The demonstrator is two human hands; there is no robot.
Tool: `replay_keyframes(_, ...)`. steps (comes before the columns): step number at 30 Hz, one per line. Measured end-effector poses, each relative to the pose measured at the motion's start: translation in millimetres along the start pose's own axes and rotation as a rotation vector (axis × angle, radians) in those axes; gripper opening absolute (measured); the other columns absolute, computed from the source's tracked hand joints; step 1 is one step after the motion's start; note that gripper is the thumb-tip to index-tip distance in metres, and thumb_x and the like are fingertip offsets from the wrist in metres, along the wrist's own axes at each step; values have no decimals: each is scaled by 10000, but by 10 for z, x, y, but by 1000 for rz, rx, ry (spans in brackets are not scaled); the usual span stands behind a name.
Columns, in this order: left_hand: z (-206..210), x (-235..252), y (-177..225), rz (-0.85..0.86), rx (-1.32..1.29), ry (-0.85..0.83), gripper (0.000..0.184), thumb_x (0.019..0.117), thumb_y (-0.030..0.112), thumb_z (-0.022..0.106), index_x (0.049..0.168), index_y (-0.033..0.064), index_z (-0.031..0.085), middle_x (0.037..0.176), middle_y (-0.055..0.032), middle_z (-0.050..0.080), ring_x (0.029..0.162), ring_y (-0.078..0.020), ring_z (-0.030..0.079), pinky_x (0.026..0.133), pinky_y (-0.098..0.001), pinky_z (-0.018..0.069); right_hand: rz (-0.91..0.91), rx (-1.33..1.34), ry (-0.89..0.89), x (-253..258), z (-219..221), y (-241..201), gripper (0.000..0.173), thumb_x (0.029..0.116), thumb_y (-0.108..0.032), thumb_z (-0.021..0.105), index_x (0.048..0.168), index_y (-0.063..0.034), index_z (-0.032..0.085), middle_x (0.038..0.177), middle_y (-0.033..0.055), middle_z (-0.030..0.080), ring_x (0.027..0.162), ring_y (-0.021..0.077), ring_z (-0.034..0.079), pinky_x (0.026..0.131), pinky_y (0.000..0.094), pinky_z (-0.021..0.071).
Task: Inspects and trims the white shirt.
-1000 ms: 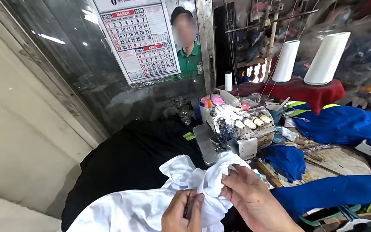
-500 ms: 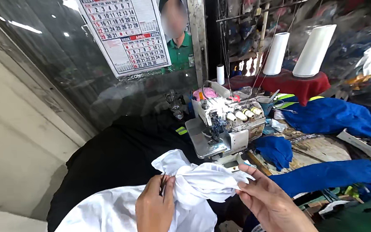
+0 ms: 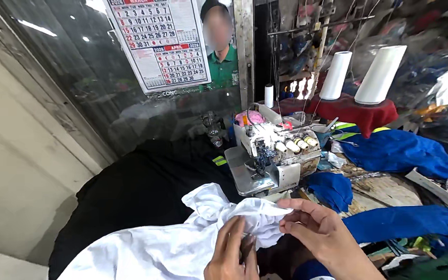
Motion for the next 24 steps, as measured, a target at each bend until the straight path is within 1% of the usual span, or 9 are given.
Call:
replay_keyframes(2,33,55,-43,-3,51,7,391,911,251,767,1274,117,709,1348,-63,663,1021,-119,722,734,-318,641,-64,-270,14,31,-26,42,283,893,-140,745,1174,-116,751,1086,56,713,837,182,728,708,322,661)
replay_keyframes(4,87,91,-125,17,103,31,318,902,277,764,1198,163,749,1284,-33,678,900,-101,719,631,-319,620,-148,-520,55,87,-24,92,199,902,-266,742,1087,-205,783,1014,-11,665,767,75,684,638,236,631)
replay_keyframes(7,62,148,-201,26,92,13,155,939,261,708,1052,188,784,1167,14,701,820,-56,697,619,-280,607,-249,-677,106,194,-18,112,142,919,-378,706,975,-273,784,1003,-29,626,772,42,639,571,217,575)
replay_keyframes(10,-109,219,-168,-45,-73,-48,155,983,206,650,1064,114,743,1022,22,720,793,-39,671,659,-241,591,-258,-556,-9,255,-8,42,156,987,-331,647,1056,-225,737,1164,-8,638,926,97,678,632,266,618)
replay_keyframes(13,-299,332,-91,-126,-234,-72,150,1024,151,584,1105,64,675,834,21,679,646,-56,612,564,-240,536,-138,-199,-161,273,57,-52,188,1059,-262,579,1134,-102,644,1059,51,689,824,199,728,600,360,663)
replay_keyframes(15,-423,427,-62,-104,-233,-57,163,1039,139,547,1124,49,653,830,20,663,661,-49,606,578,-231,529,-86,-71,-218,266,75,-75,213,1072,-255,547,1133,-69,629,954,84,677,732,209,696,569,349,624)
replay_keyframes(19,-612,622,-38,20,-154,39,191,1054,182,529,1105,72,677,826,44,649,647,-5,569,559,-182,493,-104,15,-312,170,87,-73,210,1077,-248,528,1066,-73,643,832,27,627,645,98,596,504,229,490)
replay_keyframes(22,-539,745,-120,139,-97,49,212,1040,230,555,1107,111,717,863,54,682,670,8,593,581,-173,520,-140,-8,-313,96,168,20,206,1034,-262,625,1073,-62,653,849,42,657,704,124,633,589,276,543)
replay_keyframes(24,-358,760,-262,153,-57,-37,218,1028,270,583,1137,127,706,862,54,704,679,-21,633,595,-228,563,-119,-94,-283,83,216,164,241,1002,-303,680,1105,-85,680,897,41,710,761,145,687,655,320,600)
Point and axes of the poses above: each hand's wrist, its own x-axis towards the middle knuckle, its own z-axis out of the palm, y = z × x, the point moved 2 cm from there along x, towards the middle knuckle
